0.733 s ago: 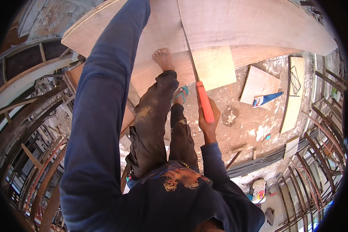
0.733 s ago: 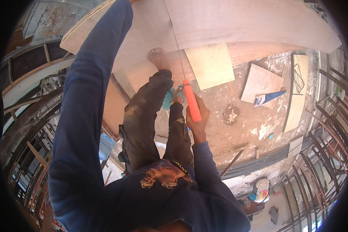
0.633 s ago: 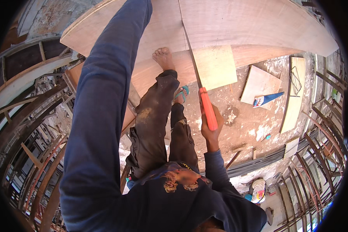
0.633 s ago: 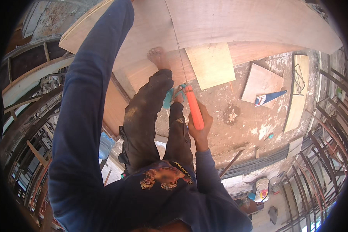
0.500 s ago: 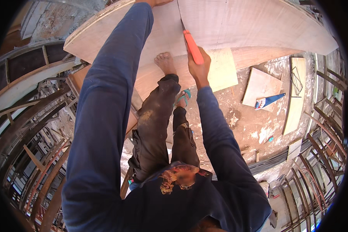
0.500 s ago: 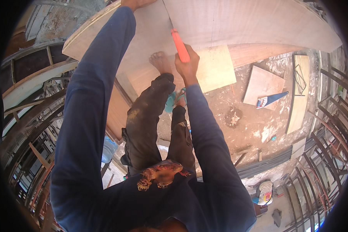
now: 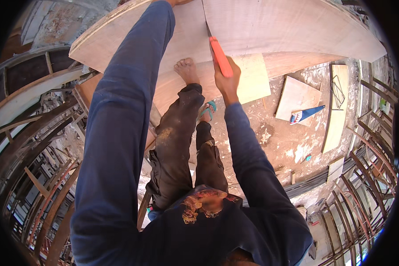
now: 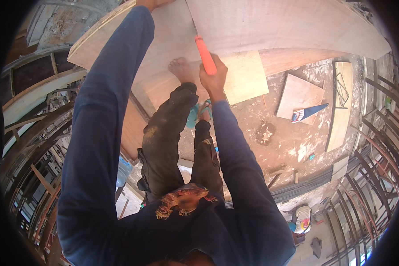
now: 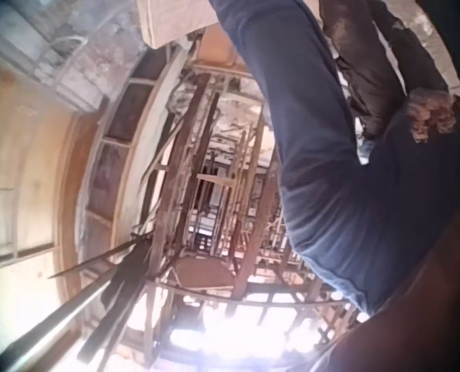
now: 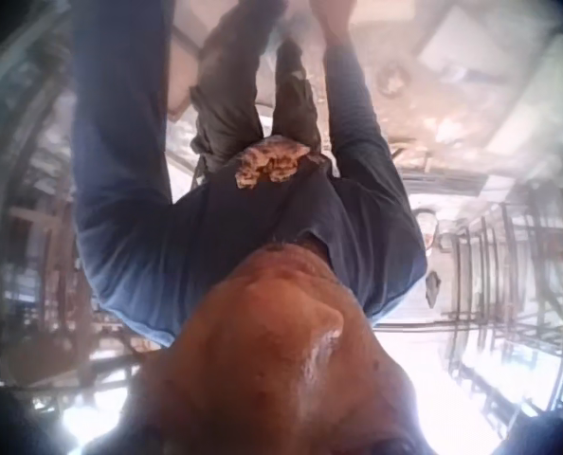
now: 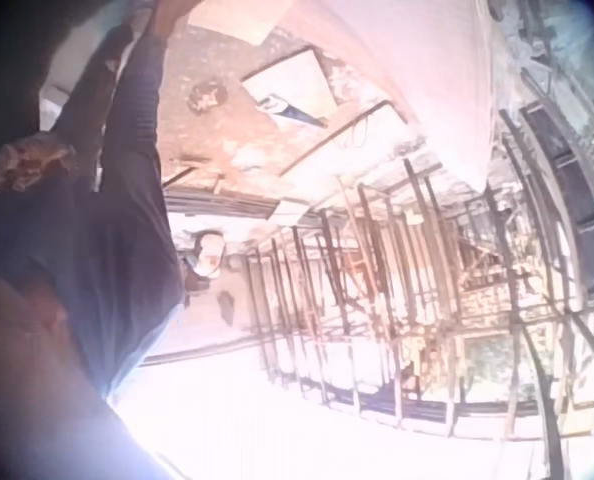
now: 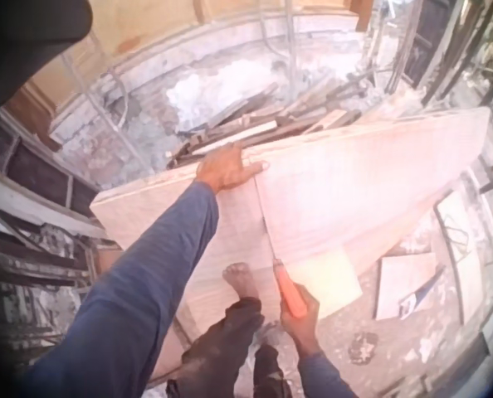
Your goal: The person saws a large wooden board using a hand saw, first while the board is flat on a support and then while holding it upright, before moving the board aside.
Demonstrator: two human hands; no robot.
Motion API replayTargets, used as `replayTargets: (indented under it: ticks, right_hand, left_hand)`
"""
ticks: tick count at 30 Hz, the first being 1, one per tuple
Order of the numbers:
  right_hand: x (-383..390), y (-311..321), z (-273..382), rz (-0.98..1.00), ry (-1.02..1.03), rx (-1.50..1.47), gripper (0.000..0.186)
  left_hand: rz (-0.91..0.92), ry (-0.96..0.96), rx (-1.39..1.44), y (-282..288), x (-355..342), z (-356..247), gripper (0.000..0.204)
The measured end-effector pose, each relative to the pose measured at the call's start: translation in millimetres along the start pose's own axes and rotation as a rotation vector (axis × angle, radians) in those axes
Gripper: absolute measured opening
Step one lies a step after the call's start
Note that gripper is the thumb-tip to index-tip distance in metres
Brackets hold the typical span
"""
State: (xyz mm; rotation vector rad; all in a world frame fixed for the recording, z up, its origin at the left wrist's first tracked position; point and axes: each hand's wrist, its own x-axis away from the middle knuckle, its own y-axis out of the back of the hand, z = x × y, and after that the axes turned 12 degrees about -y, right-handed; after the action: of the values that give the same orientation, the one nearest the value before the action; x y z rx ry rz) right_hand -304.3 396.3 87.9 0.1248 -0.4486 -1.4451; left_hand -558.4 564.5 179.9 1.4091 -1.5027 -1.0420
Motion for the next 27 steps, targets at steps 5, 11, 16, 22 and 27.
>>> replayTargets:
  ticks: [5,11,16,22,27]
  right_hand:
    - [10,-2,-14,-0.003,0.001,0.115,0.031]
    - [180,110,12,0.103,-0.178,0.096,0.03]
    - [-2,-8,1,-0.024,-0.002,-0.011,0.017]
    - [92,50,-18,0.043,-0.059,0.074,0.041]
    - [178,101,4,0.099,-0.175,0.1,0.03]
  left_hand:
    - [0.023,0.024,0.01,-1,17,-1,0.098]
    - [0.004,0.057,0.002,8,12,32,0.099]
    - [-0.016,-0.005,0.011,-2,-3,1,0.098]
    - [0.059,0.061,-0.004,4,-1,19,0.103]
    - [0.066,0.058,0.013,7,12,35,0.102]
